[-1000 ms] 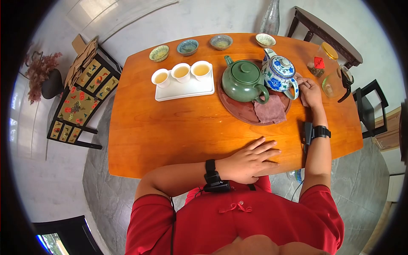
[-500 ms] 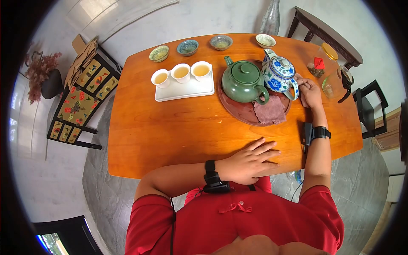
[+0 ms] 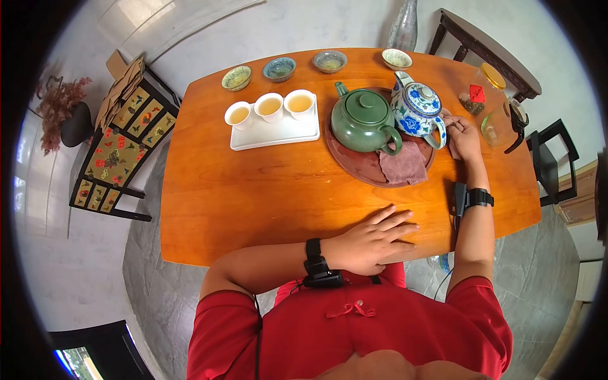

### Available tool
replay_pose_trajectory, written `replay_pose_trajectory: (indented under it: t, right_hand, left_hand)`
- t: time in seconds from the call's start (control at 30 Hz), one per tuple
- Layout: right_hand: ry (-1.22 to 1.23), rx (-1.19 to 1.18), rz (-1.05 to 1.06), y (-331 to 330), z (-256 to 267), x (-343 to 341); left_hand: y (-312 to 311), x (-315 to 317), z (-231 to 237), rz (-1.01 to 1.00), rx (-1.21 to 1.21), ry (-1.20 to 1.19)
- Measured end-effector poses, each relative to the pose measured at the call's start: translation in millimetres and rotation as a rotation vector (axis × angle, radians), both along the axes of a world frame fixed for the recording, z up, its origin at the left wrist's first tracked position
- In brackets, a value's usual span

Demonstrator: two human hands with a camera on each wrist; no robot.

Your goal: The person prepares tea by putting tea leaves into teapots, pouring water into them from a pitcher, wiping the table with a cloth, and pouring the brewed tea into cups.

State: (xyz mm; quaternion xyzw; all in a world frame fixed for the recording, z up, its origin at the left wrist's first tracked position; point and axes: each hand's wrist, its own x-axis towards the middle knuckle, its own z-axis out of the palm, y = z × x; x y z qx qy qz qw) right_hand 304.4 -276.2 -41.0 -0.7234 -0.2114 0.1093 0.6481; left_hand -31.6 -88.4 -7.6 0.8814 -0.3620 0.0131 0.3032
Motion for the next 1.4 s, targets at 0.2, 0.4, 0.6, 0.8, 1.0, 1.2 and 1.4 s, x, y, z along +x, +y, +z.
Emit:
replay_pose_trajectory:
  t: [0.2,0.4,0.6,0.8,1.0,1.2,1.4]
  right_hand:
    - [-0.021,-0.028,-0.025,-1.3,-4.4,4.6]
    - [-0.021,-0.023,-0.047,0.0,-5.3,3.7]
    - [-0.067,-0.008,-0.044,2.0,-3.9,2.7]
    - [-0.042,-0.007,-0.036,1.5,-4.1,2.6]
    - [-0.012,-0.03,-0.062,2.5,-0.4,-1.5]
    - [-0.024,-0.066,-0.042,-1.5,-2.9,3.1]
    - [-0.027,-0.04,-0.03,0.2,-0.1,0.6]
  left_hand:
    - [0.7,-0.5,-0.4,-0.001,-0.006,0.002]
    - [1.1,-0.6,-0.6,-0.003,-0.017,0.009]
    - [1.3,0.5,-0.5,-0.006,-0.02,0.021]
    - [0.6,0.1,-0.9,-0.003,-0.008,0.025]
    - [1.3,1.0,2.8,-0.01,-0.008,0.035]
    - [0.8,0.8,1.0,-0.007,-0.006,0.025]
    - [0.7,0.0,-0.3,0.005,-0.021,0.015]
